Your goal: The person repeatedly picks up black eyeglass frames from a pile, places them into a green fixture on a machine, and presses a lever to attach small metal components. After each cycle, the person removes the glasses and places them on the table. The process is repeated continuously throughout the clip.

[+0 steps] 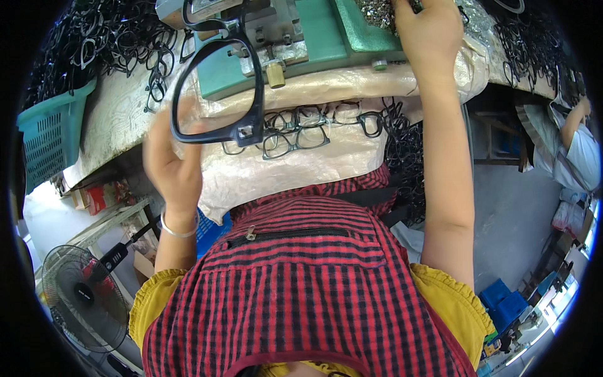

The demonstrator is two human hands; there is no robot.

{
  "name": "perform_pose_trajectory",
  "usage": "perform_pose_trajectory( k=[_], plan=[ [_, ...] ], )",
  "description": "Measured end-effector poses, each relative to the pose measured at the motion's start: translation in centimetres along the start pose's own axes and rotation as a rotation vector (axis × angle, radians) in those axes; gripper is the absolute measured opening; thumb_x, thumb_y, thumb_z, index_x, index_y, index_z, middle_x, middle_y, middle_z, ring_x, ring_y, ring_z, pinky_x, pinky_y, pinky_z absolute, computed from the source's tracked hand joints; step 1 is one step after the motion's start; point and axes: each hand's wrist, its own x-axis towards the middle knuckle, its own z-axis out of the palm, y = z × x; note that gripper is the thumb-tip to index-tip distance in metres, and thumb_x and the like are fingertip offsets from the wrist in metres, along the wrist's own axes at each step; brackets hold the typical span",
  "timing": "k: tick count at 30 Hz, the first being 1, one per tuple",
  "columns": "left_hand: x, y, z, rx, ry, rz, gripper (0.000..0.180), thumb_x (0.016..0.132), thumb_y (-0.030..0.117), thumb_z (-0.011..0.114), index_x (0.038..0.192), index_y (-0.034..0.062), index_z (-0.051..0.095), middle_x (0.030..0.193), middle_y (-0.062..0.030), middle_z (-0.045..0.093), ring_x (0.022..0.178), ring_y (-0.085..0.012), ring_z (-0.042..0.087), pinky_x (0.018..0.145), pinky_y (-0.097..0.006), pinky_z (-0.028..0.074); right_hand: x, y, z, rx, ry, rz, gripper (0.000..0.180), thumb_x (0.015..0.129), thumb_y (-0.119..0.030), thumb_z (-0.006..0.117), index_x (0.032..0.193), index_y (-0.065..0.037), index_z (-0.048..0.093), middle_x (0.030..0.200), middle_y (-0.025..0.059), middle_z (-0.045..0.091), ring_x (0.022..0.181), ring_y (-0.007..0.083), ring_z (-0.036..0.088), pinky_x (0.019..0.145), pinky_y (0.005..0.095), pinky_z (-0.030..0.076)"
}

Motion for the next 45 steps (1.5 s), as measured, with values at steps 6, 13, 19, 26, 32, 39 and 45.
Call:
perform_pose_trajectory(
  k=[6, 13, 19, 26, 32, 39, 45],
  plan=[
    [-8.7, -6.8, 9.5, 0.140, -0.515, -0.409, 0.066, 0.089, 0.051, 0.068, 0.128, -0.0007, 0.060, 0.118, -0.0300, 0.060, 0.112, -0.0444, 0.057, 0.099, -0.050, 0.045, 0.1, -3.0, -1.1, 0.074, 0.078, 0.058, 0.015, 0.083, -0.008, 0.069, 0.095, -0.001, 0.075, 0.087, 0.0178, 0.071, 0.081, 0.0318, 0.068, 0.075, 0.0368, 0.052],
    [-3.4, 6.0, 10.6, -1.033, -1.033, -0.147, 0.038, 0.096, 0.029, 0.064, 0.126, 0.0051, 0.061, 0.122, -0.0147, 0.065, 0.108, -0.0291, 0.064, 0.094, -0.040, 0.051, 0.5, -1.6, 0.7, 0.284, -0.034, 0.113, 0.016, 0.090, -0.011, 0.069, 0.102, -0.002, 0.074, 0.090, 0.0076, 0.073, 0.081, 0.0142, 0.067, 0.075, 0.0265, 0.051],
    [-2.6, 0.0, 9.4, 0.220, -0.963, -0.112, 0.012, 0.084, 0.009, 0.064, 0.089, 0.0026, 0.073, 0.091, -0.0183, 0.068, 0.086, -0.0370, 0.066, 0.076, -0.045, 0.052, 0.8, -0.1, 0.8, 0.364, -0.172, 0.172, 0.017, 0.091, -0.013, 0.071, 0.105, -0.005, 0.074, 0.093, -0.0005, 0.074, 0.085, 0.0051, 0.064, 0.079, 0.0210, 0.049],
    [-4.6, -4.1, 16.6, 0.056, -0.530, 0.040, 0.008, 0.081, 0.007, 0.064, 0.081, 0.0027, 0.071, 0.084, -0.0147, 0.066, 0.079, -0.0350, 0.065, 0.075, -0.045, 0.052, -0.7, -0.8, 0.6, 0.488, -0.153, 0.361, 0.019, 0.090, -0.012, 0.072, 0.107, -0.003, 0.075, 0.097, 0.0013, 0.074, 0.089, 0.0067, 0.066, 0.082, 0.0207, 0.049],
    [-5.1, -5.7, 19.1, 0.024, -0.563, 0.241, 0.008, 0.077, 0.007, 0.060, 0.074, 0.0016, 0.066, 0.079, -0.0155, 0.063, 0.075, -0.0335, 0.065, 0.068, -0.045, 0.052, -0.6, -3.3, -1.9, 0.690, -0.159, 0.331, 0.018, 0.090, -0.006, 0.071, 0.106, -0.001, 0.074, 0.098, 0.0018, 0.073, 0.090, 0.0076, 0.065, 0.081, 0.0202, 0.049],
    [-3.1, -3.1, 16.4, 0.113, -0.693, 0.068, 0.016, 0.081, 0.016, 0.058, 0.073, 0.0039, 0.066, 0.079, -0.0194, 0.067, 0.073, -0.0379, 0.066, 0.067, -0.051, 0.052, 4.0, -13.5, 0.2, 1.023, -0.177, 0.220, 0.034, 0.078, -0.002, 0.071, 0.110, 0.001, 0.060, 0.091, 0.0067, 0.069, 0.084, 0.0125, 0.065, 0.080, 0.0270, 0.051],
    [7.9, 2.7, -3.4, -0.800, -0.915, -0.003, 0.015, 0.078, 0.009, 0.081, 0.089, 0.0024, 0.075, 0.082, -0.0077, 0.073, 0.077, -0.0188, 0.069, 0.068, -0.030, 0.053, 3.8, -14.4, -0.1, 1.100, -0.263, 0.313, 0.047, 0.079, 0.000, 0.072, 0.122, 0.002, 0.053, 0.086, 0.0037, 0.067, 0.087, 0.0091, 0.062, 0.087, 0.0254, 0.046]
  ],
)
